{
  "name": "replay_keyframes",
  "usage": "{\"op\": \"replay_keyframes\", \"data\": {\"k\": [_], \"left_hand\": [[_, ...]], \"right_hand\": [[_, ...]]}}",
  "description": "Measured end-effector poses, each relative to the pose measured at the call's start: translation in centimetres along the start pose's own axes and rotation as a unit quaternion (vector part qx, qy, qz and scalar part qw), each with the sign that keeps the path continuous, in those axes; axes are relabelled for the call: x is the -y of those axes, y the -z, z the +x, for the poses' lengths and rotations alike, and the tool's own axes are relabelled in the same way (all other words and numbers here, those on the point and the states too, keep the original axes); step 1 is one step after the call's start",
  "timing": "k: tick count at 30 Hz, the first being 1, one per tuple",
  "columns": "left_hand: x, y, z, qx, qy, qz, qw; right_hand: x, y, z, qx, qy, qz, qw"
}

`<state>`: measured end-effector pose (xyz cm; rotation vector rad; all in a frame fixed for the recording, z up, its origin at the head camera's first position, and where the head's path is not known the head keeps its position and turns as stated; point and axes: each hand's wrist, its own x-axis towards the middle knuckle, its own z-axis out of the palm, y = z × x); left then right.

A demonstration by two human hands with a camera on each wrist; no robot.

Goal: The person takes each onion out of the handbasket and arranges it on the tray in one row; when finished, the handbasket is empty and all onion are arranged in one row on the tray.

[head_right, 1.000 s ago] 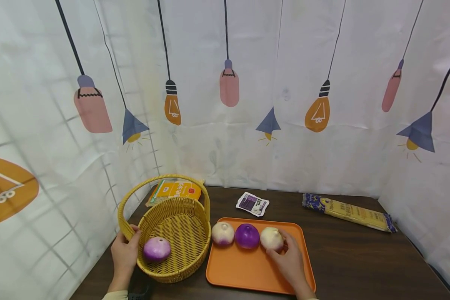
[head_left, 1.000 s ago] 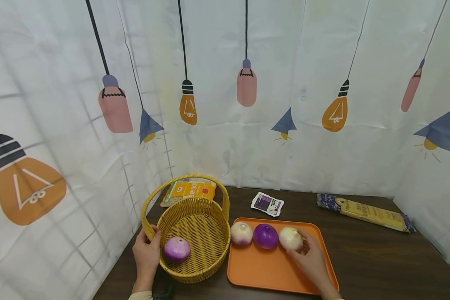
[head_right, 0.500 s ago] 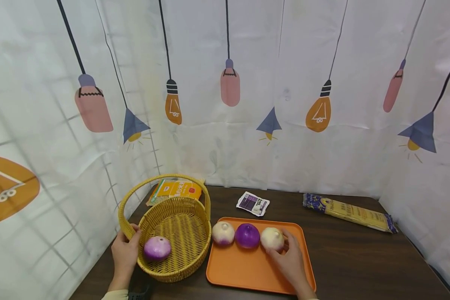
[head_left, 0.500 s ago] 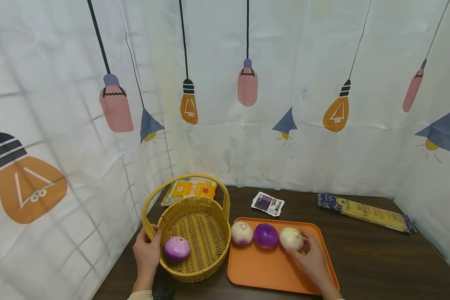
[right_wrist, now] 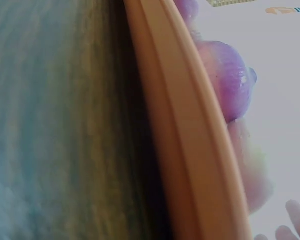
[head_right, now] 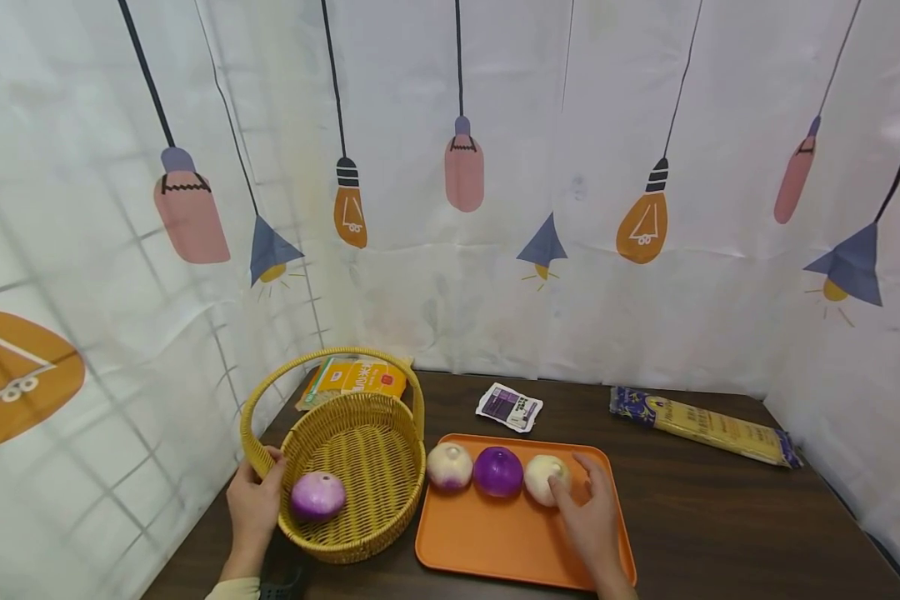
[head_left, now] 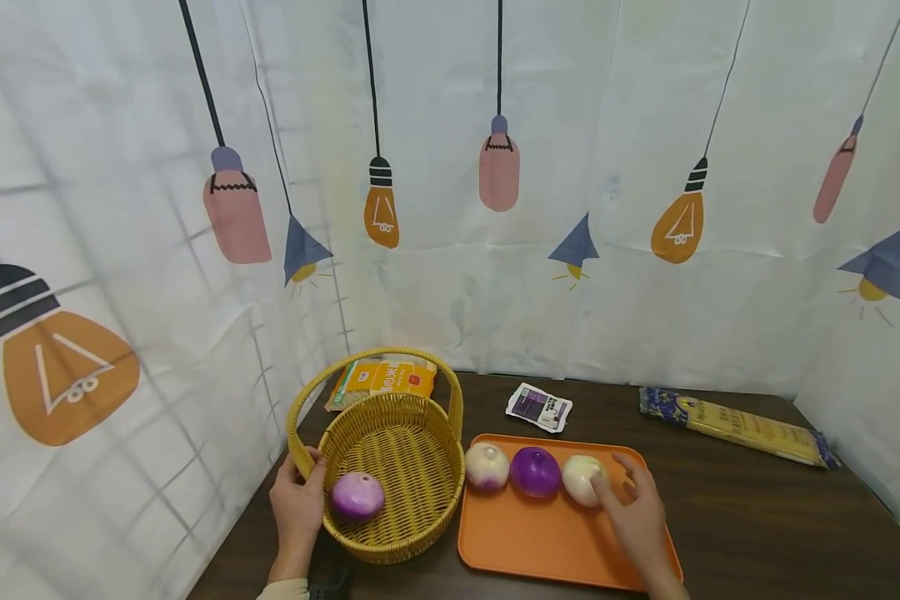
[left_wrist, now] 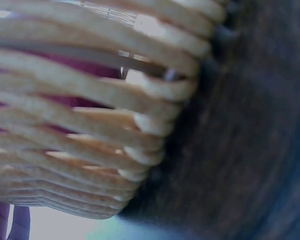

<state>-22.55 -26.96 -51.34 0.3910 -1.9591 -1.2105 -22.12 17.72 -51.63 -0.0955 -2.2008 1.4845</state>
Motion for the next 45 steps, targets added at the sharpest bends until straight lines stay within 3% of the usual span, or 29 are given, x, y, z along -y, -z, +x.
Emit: {"op": "replay_keyframes", "data": {"k": [6,12,17,23,26,32,36,39,45], "left_hand": [[-0.2,0.1,0.1,-0.003,-0.006,0.007,1.0000],[-0.2,0.0,0.1,0.000,-0.005,0.016,0.9999],[-0.3,0.0,0.0,-0.004,-0.005,0.013,0.9999],[-0.3,0.0,-0.2,0.003,-0.005,0.008,1.0000],[-0.4,0.1,-0.2,0.007,-0.003,0.009,0.9999],[-0.5,0.2,-0.1,0.010,0.006,0.012,0.9999],[-0.6,0.3,0.0,0.008,0.010,0.014,0.9998],[-0.6,0.2,0.0,0.008,0.013,0.015,0.9998],[-0.3,0.1,0.1,0.009,0.013,0.021,0.9997]], "right_hand": [[1.4,-0.5,-0.5,-0.052,0.040,0.025,0.998],[5.1,-2.2,-2.2,-0.041,0.086,0.046,0.994],[8.4,-3.6,-3.8,0.005,0.123,0.066,0.990],[7.9,-6.3,-4.2,0.061,0.160,0.110,0.979],[8.2,-7.8,-4.2,0.098,0.193,0.135,0.967],[12.1,-9.3,-5.0,0.173,0.259,0.144,0.939],[14.0,-10.3,-5.6,0.248,0.228,0.133,0.932],[13.1,-12.2,-5.8,0.280,0.218,0.114,0.928],[11.1,-15.3,-5.5,0.269,0.263,0.055,0.925]]}}
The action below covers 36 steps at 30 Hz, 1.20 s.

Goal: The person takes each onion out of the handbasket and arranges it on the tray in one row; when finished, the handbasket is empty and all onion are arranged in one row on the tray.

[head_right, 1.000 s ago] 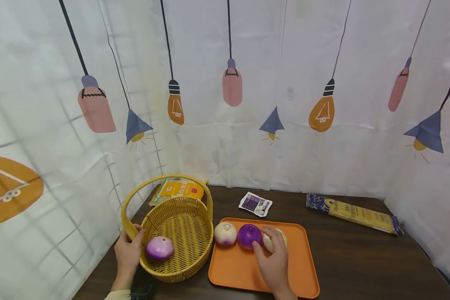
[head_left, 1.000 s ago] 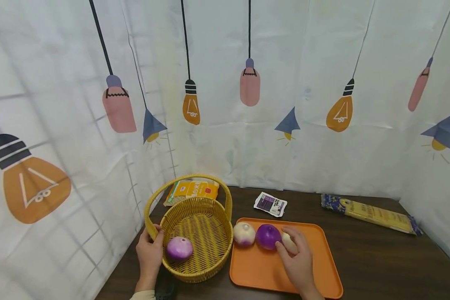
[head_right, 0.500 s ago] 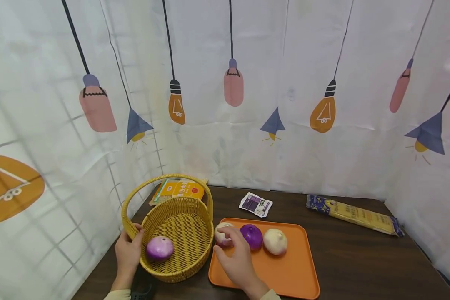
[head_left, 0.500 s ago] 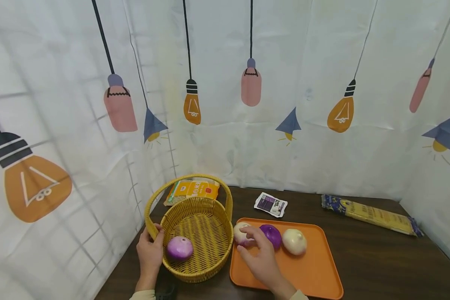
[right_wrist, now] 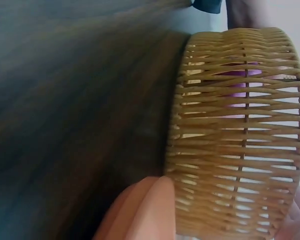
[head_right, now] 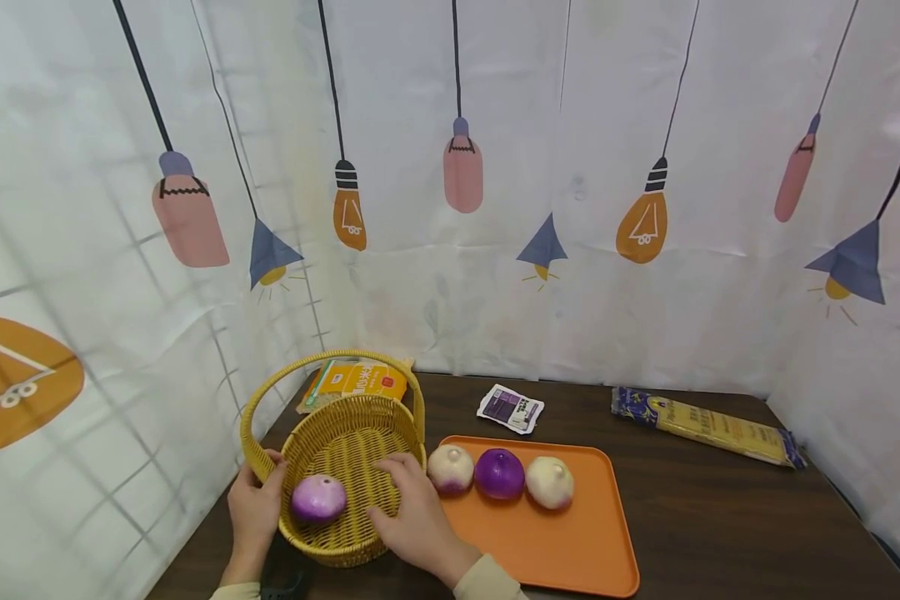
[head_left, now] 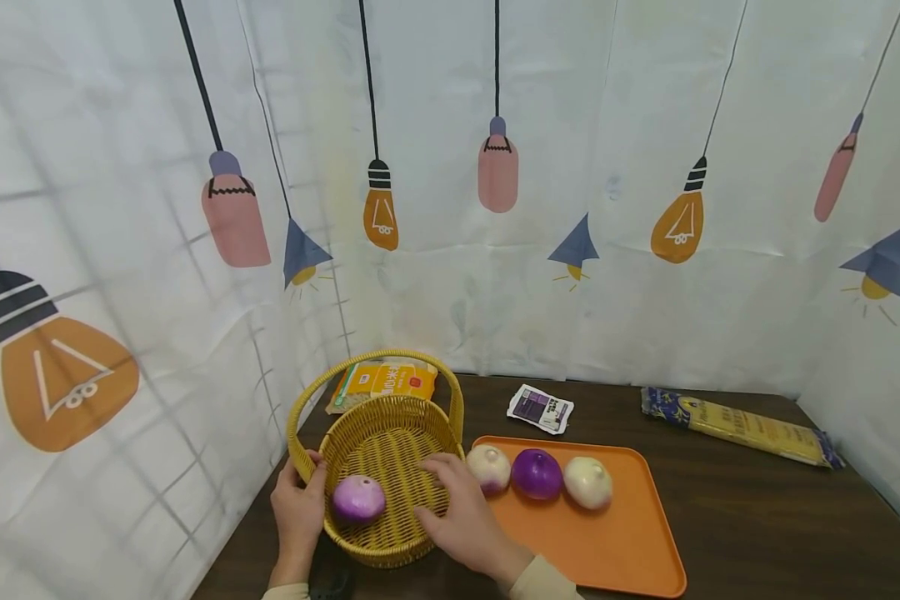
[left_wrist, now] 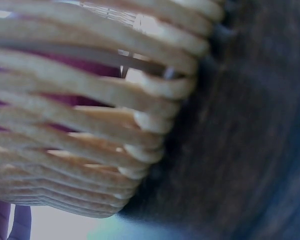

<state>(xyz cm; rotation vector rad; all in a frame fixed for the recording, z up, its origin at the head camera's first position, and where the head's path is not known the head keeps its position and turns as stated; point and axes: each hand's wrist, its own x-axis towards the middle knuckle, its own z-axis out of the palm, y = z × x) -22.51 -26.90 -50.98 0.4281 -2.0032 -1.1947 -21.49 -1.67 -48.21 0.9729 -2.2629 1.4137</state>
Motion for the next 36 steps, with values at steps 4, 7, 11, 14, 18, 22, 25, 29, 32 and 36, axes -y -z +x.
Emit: {"op": "replay_keyframes", "data": {"k": [4,7,11,14,18,22,25,29,32,36], "left_hand": [[0.1,0.0,0.0,0.002,-0.002,0.000,1.0000],[0.0,0.1,0.1,0.004,0.000,0.000,1.0000],[-0.1,0.4,0.2,0.004,0.003,0.001,1.0000],[-0.2,0.4,0.2,0.002,0.001,0.003,1.0000],[-0.1,0.3,0.1,-0.001,-0.004,0.005,1.0000],[0.0,0.0,0.0,-0.003,-0.003,-0.003,1.0000],[0.1,-0.2,-0.2,-0.003,0.000,-0.011,0.9999],[0.0,-0.1,-0.2,-0.006,0.000,-0.015,0.9999],[0.0,0.1,0.0,-0.005,0.001,-0.014,0.9999],[0.1,0.1,0.1,0.003,0.002,-0.012,0.9999]], "right_hand": [[0.1,-0.5,0.8,0.032,-0.022,-0.005,0.999],[0.3,-0.8,1.7,0.064,-0.036,0.004,0.997],[0.5,-1.3,3.0,0.112,-0.066,0.005,0.992],[0.8,-2.1,3.7,0.144,-0.092,-0.011,0.985],[1.1,-3.4,4.3,0.170,-0.107,-0.037,0.979],[1.1,-4.4,4.5,0.179,-0.110,-0.062,0.976],[0.9,-4.8,4.5,0.188,-0.125,-0.076,0.971],[0.9,-5.2,4.7,0.213,-0.143,-0.088,0.963],[0.9,-5.3,5.1,0.235,-0.140,-0.085,0.958],[0.6,-5.3,5.4,0.265,-0.120,-0.067,0.954]]}}
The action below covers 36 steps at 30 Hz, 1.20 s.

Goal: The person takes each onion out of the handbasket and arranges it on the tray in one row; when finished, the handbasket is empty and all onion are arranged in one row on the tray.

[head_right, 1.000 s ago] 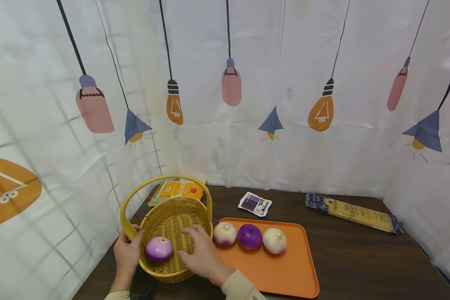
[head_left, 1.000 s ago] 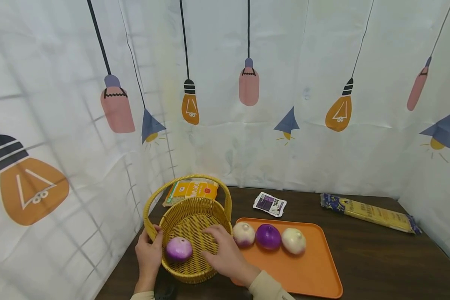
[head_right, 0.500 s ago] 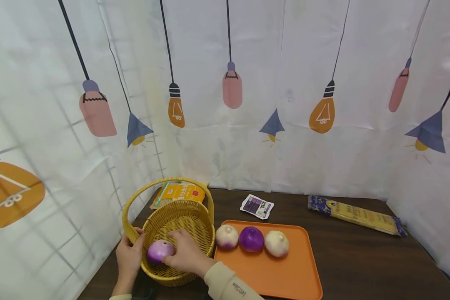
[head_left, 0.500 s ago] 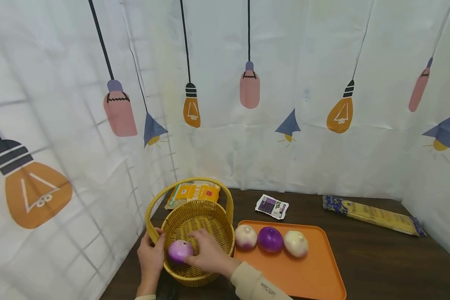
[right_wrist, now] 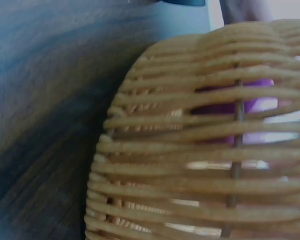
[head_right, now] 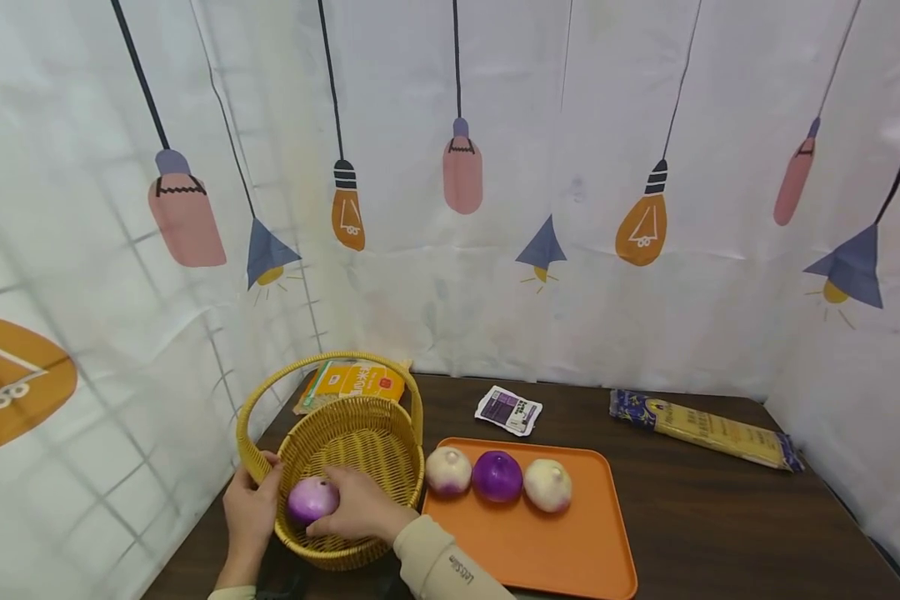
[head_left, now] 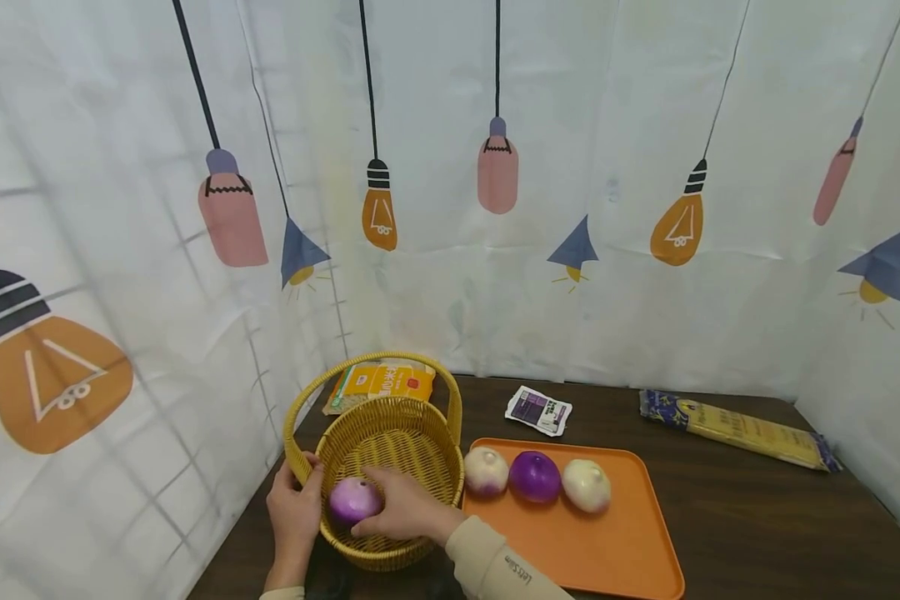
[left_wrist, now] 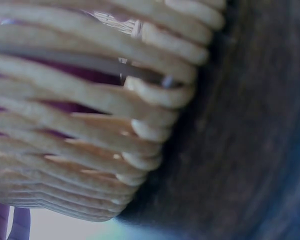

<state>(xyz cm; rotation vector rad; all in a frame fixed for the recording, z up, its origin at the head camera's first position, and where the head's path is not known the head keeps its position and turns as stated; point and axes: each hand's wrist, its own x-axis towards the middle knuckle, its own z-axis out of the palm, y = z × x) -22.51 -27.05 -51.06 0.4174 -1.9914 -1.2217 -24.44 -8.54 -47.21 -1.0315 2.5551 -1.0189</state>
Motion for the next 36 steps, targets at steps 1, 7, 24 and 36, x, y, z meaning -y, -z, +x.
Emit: {"op": "replay_keyframes", "data": {"k": [1,7,24,36], "left_hand": [[-0.01,0.01,0.02,0.002,-0.001,-0.001,1.0000],[-0.01,0.01,-0.01,0.001,-0.002,-0.007,1.0000],[0.06,-0.21,0.02,-0.004,0.004,-0.010,0.9999],[-0.10,-0.01,0.05,0.000,0.001,0.000,1.0000]], "right_hand": [[-0.04,0.07,0.04,0.008,0.008,0.001,1.000],[-0.22,0.19,0.17,0.043,0.048,0.010,0.998],[-0.52,-0.04,0.05,0.052,0.040,0.048,0.997],[0.02,0.15,-0.36,0.054,0.007,0.042,0.998]]}}
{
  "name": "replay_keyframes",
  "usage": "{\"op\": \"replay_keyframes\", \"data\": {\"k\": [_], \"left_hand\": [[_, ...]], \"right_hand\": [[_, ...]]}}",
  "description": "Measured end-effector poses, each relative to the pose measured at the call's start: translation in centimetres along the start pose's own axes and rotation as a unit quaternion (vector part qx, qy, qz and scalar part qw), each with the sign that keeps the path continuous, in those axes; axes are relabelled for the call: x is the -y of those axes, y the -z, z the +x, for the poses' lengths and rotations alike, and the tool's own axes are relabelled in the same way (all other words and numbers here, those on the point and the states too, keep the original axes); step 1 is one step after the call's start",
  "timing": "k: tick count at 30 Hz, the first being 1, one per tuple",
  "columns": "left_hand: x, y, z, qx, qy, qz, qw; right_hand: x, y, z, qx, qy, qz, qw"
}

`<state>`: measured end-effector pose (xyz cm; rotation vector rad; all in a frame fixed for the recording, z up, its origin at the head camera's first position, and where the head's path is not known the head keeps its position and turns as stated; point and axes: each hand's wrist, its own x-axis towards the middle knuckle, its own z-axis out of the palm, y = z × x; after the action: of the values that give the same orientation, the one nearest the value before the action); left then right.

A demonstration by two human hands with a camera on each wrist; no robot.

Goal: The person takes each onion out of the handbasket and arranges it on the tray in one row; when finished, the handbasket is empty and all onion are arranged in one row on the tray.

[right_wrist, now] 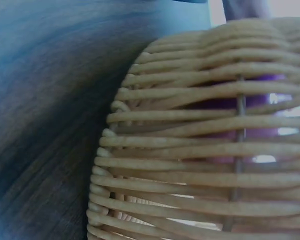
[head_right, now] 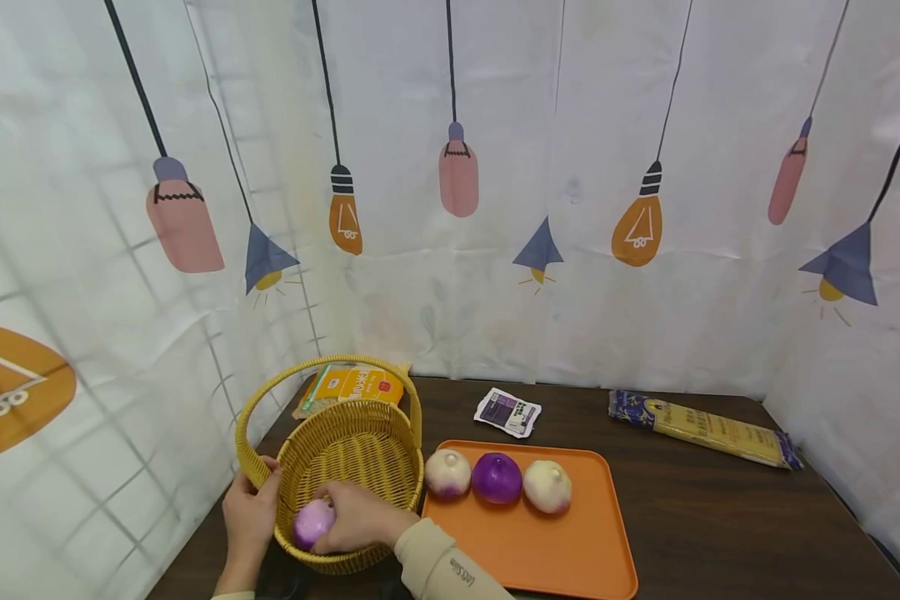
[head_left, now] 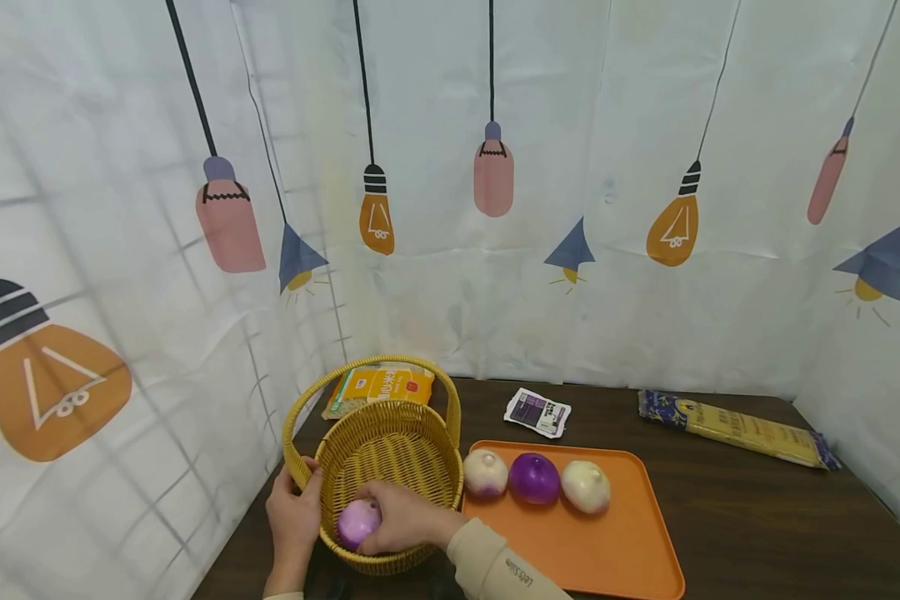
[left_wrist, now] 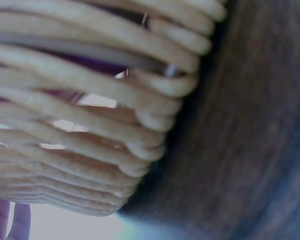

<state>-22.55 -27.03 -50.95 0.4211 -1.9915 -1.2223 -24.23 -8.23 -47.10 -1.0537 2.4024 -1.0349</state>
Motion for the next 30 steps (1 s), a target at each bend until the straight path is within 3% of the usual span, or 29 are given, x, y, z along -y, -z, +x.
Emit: {"op": "replay_keyframes", "data": {"k": [5,21,30], "left_hand": [[0.0,0.1,0.0,0.004,-0.004,0.004,1.0000],[0.0,0.2,0.1,0.021,0.008,-0.001,0.9997],[0.0,0.2,0.1,0.029,0.015,0.005,0.9995]], "right_hand": [[0.0,-0.3,-0.3,-0.055,-0.015,-0.051,0.997],[-0.3,1.9,-2.5,-0.160,-0.025,0.005,0.987],[-1.4,3.1,-4.2,-0.186,-0.026,0.042,0.981]]}}
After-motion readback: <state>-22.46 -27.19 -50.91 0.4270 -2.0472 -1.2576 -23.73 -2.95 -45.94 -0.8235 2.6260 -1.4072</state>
